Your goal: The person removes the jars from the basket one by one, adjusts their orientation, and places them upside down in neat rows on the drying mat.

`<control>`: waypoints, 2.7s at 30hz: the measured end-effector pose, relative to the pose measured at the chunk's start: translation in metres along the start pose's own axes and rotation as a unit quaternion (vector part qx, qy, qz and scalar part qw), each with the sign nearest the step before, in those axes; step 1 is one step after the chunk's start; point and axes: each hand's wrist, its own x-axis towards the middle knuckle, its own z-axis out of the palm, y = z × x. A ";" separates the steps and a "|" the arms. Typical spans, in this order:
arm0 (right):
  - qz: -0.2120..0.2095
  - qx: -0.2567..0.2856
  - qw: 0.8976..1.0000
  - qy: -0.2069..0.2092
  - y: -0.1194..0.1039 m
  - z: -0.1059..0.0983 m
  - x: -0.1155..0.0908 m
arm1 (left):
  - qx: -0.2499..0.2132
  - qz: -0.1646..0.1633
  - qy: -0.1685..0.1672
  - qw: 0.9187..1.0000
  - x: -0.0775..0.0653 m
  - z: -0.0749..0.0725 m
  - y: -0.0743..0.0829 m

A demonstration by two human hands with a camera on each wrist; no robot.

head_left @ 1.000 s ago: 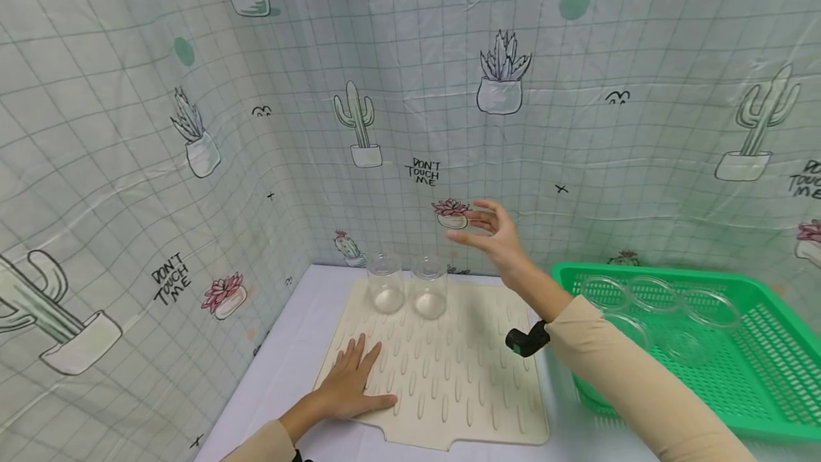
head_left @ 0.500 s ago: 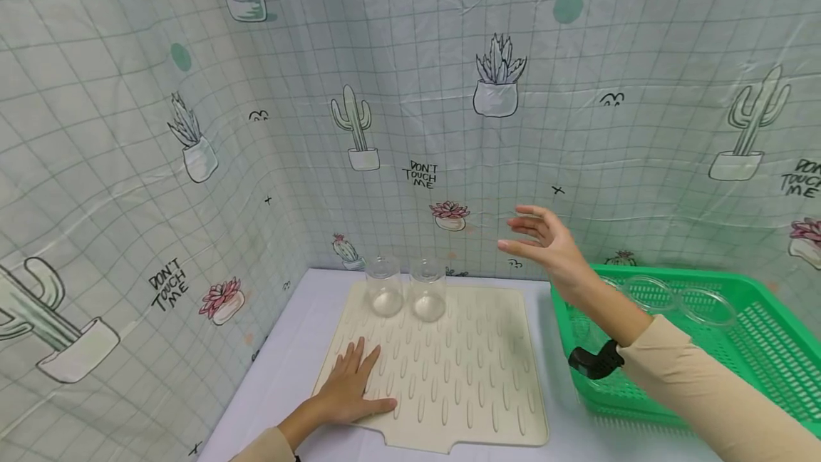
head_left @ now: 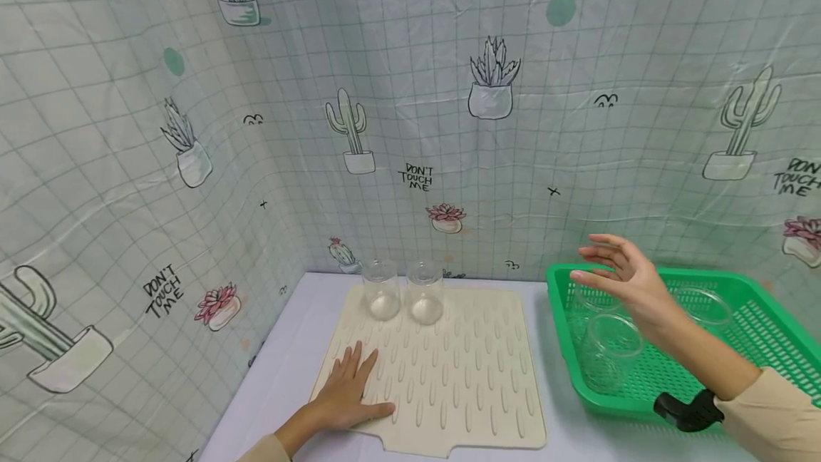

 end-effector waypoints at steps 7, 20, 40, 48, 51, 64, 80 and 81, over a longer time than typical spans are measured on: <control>0.002 -0.009 1.000 0.013 0.017 -0.019 -0.022 | 0.007 -0.015 -0.011 1.000 0.001 0.002 -0.002; 0.010 -0.162 0.986 0.044 0.053 -0.037 -0.053 | 0.003 -0.017 -0.014 1.000 -0.001 -0.005 0.005; 0.094 -0.184 0.979 0.004 0.088 -0.045 -0.065 | 0.000 -0.011 -0.014 1.000 -0.002 -0.005 0.008; 0.125 -0.165 0.977 -0.041 0.094 -0.046 -0.060 | 0.007 -0.015 -0.012 1.000 0.002 -0.001 0.003; 0.138 -0.154 0.977 -0.052 0.096 -0.046 -0.058 | 0.013 -0.019 -0.008 1.000 0.003 0.002 -0.001; 0.152 -0.125 0.975 -0.100 0.103 -0.042 -0.049 | 0.001 -0.012 -0.007 1.000 -0.003 -0.004 0.005; 0.096 -0.111 0.984 -0.104 0.101 -0.046 -0.048 | 0.001 -0.009 0.002 1.000 -0.003 -0.001 0.005; 0.091 -0.114 0.984 -0.103 0.099 -0.048 -0.049 | 0.002 -0.010 0.000 1.000 -0.002 -0.001 0.004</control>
